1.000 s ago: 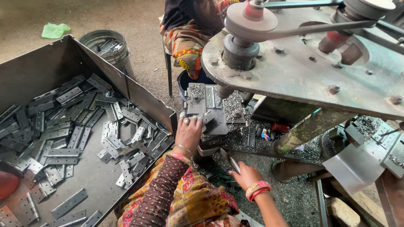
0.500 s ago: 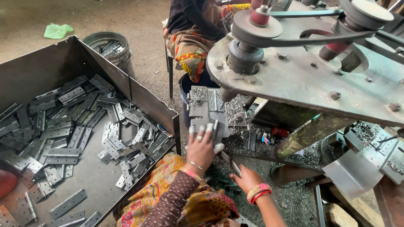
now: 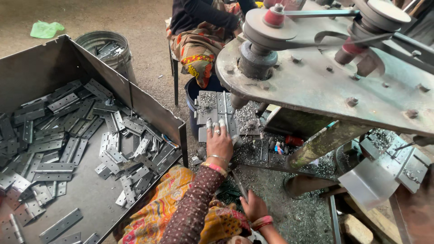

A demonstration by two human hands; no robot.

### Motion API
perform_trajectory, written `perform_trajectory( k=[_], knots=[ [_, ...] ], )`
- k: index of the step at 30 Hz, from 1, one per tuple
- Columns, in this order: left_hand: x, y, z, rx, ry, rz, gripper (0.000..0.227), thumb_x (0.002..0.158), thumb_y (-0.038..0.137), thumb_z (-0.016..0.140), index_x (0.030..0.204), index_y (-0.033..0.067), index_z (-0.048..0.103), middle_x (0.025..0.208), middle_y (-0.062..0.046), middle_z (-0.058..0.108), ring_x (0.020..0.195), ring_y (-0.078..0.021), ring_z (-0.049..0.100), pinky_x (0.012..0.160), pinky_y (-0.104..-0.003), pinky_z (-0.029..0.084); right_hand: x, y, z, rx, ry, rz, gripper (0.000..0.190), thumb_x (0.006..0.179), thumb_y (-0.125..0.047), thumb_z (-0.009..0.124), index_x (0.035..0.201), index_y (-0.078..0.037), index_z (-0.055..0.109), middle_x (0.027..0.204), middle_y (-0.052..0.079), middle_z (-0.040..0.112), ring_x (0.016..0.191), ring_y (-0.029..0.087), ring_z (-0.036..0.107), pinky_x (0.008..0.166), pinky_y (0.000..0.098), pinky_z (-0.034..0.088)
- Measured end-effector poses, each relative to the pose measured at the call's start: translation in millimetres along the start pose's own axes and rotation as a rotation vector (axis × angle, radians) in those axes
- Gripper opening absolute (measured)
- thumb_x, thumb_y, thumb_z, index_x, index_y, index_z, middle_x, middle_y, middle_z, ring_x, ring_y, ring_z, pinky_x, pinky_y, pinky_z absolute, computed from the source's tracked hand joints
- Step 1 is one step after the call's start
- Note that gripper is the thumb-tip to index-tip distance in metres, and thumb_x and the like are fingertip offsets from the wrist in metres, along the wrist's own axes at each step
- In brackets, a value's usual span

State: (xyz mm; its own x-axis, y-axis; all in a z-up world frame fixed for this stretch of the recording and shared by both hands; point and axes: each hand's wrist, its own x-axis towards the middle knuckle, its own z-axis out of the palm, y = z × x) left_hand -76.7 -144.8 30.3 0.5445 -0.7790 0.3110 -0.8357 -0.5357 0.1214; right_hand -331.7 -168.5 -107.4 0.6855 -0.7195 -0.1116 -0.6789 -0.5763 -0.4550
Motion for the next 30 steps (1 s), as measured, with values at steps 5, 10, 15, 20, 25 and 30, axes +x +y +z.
perform_trajectory(
  k=[5, 10, 15, 20, 25, 30],
  knots=[
    [-19.1, -3.8, -12.1, -0.065, -0.022, 0.023, 0.038, 0.094, 0.017, 0.053, 0.124, -0.0011, 0.067, 0.144, -0.019, 0.052, 0.135, -0.0348, 0.049, 0.114, -0.055, 0.035, 0.1, 6.8, 6.2, 0.078, -0.105, 0.001, 0.035, 0.090, -0.040, 0.065, 0.102, -0.008, 0.059, 0.080, 0.020, 0.072, 0.075, 0.043, 0.071, 0.066, 0.0523, 0.054],
    [4.9, -7.3, -11.8, -0.073, -0.078, 0.028, 0.030, 0.096, 0.023, 0.053, 0.114, 0.0054, 0.071, 0.148, -0.022, 0.048, 0.137, -0.0367, 0.046, 0.118, -0.055, 0.032, 20.4, 0.8, -37.4, -0.122, -0.276, 0.144, 0.043, 0.091, -0.049, 0.066, 0.101, -0.009, 0.058, 0.077, 0.020, 0.072, 0.073, 0.041, 0.071, 0.065, 0.0513, 0.054],
    [17.1, -4.6, -6.5, 0.013, 0.026, 0.020, 0.037, 0.099, 0.025, 0.050, 0.120, 0.0015, 0.070, 0.145, -0.020, 0.052, 0.134, -0.0339, 0.049, 0.113, -0.052, 0.034, 1.8, 1.2, -4.7, 0.057, 0.049, -0.108, 0.039, 0.087, -0.040, 0.069, 0.097, -0.004, 0.059, 0.073, 0.021, 0.069, 0.066, 0.044, 0.067, 0.056, 0.0529, 0.050],
    [1.8, -6.0, -3.2, 0.030, -0.081, 0.039, 0.035, 0.099, 0.018, 0.051, 0.125, 0.0029, 0.069, 0.148, -0.019, 0.052, 0.136, -0.0324, 0.050, 0.118, -0.052, 0.032, -0.1, 10.8, 6.4, -0.020, -0.295, 0.184, 0.037, 0.094, -0.043, 0.061, 0.103, -0.007, 0.059, 0.073, 0.016, 0.071, 0.065, 0.036, 0.072, 0.059, 0.0480, 0.057],
    [35.1, -12.7, -3.6, 0.083, -0.182, 0.061, 0.033, 0.099, 0.019, 0.053, 0.124, 0.0044, 0.067, 0.148, -0.019, 0.049, 0.135, -0.0346, 0.049, 0.120, -0.054, 0.028, 30.0, 7.7, -43.0, -0.183, -0.192, 0.006, 0.046, 0.091, -0.048, 0.066, 0.104, -0.004, 0.060, 0.073, 0.019, 0.071, 0.066, 0.037, 0.071, 0.061, 0.0471, 0.056],
    [37.4, -13.0, -12.8, 0.021, -0.174, 0.012, 0.031, 0.102, 0.018, 0.052, 0.123, 0.0033, 0.070, 0.146, -0.019, 0.052, 0.138, -0.0339, 0.049, 0.119, -0.052, 0.030, -2.6, -12.7, -15.9, 0.024, -0.271, 0.204, 0.037, 0.095, -0.042, 0.057, 0.109, -0.008, 0.057, 0.076, 0.018, 0.073, 0.066, 0.038, 0.073, 0.060, 0.0473, 0.059]
  ],
)
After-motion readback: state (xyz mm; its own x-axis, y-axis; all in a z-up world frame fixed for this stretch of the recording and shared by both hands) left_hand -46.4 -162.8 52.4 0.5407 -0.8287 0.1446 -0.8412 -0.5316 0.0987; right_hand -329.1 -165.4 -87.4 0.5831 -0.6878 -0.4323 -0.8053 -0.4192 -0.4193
